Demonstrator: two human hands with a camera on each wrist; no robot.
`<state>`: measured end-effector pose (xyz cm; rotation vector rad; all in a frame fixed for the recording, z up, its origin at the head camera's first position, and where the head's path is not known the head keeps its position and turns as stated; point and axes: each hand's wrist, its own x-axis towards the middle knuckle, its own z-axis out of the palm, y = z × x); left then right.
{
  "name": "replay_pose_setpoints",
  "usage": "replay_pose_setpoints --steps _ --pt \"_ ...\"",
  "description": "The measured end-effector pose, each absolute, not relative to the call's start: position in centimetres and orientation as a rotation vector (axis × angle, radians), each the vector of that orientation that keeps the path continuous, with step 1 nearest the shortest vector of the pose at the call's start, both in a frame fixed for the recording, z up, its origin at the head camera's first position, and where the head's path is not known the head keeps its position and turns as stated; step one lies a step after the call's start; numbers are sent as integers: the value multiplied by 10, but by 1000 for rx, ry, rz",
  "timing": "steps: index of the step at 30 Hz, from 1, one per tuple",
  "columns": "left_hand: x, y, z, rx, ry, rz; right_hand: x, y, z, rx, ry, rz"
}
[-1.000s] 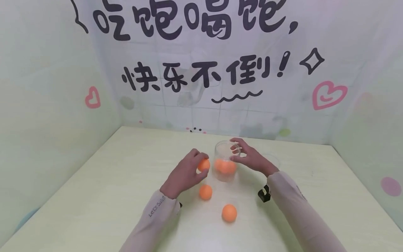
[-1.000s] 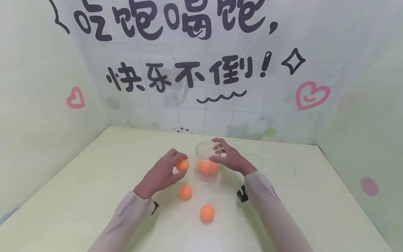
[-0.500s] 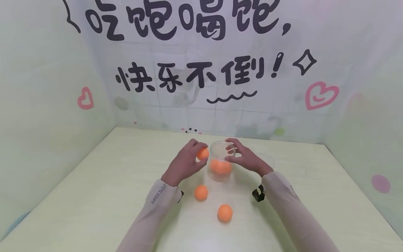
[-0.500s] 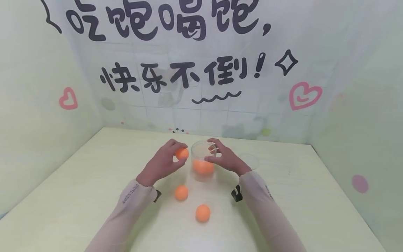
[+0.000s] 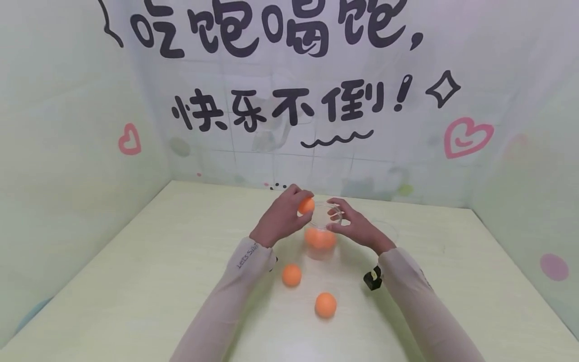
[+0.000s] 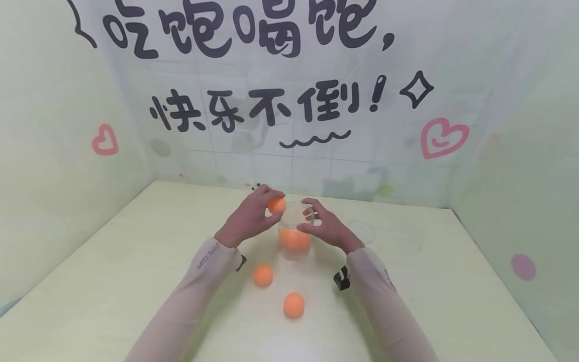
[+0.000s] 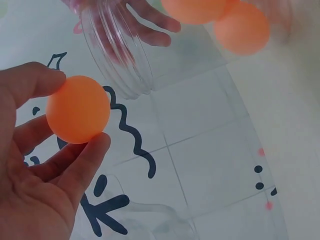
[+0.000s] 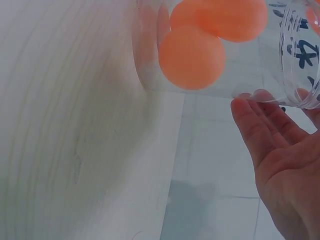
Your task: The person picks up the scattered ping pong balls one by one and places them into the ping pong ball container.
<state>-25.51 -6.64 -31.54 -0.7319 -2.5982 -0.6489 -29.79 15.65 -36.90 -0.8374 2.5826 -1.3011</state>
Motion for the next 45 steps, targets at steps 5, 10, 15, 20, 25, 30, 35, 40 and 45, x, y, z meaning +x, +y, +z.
replay_pose_setpoints --steps 5,10,15,20,25,30,35,40,45 --pt "-263 -61 -314 -723 -2630 -643 -295 156 -371 -825 2571 -1310" --pt "-268 -55 -314 -761 -2656 -660 -292 158 -372 -828 2578 -1316" --pt "-270 -50 -313 -787 -2664 -690 -293 157 -371 -828 2568 -1334" --pt "-272 -47 -315 -763 -2717 -720 -294 155 -371 -821 2554 -1325" --pt "-273 -47 -318 -735 -2747 -729 -293 152 -368 -845 2544 -1317" --pt "-274 -45 -318 -750 -2757 -752 -292 153 -367 -841 2542 -1324" --pt "-276 -42 -319 -773 -2773 -756 -292 155 -366 -842 2545 -1324" --pt "-278 -38 -318 -794 -2789 -740 -294 158 -367 -824 2565 -1312" --pt "-279 -37 -317 -806 -2828 -711 -296 158 -367 -821 2564 -1312"
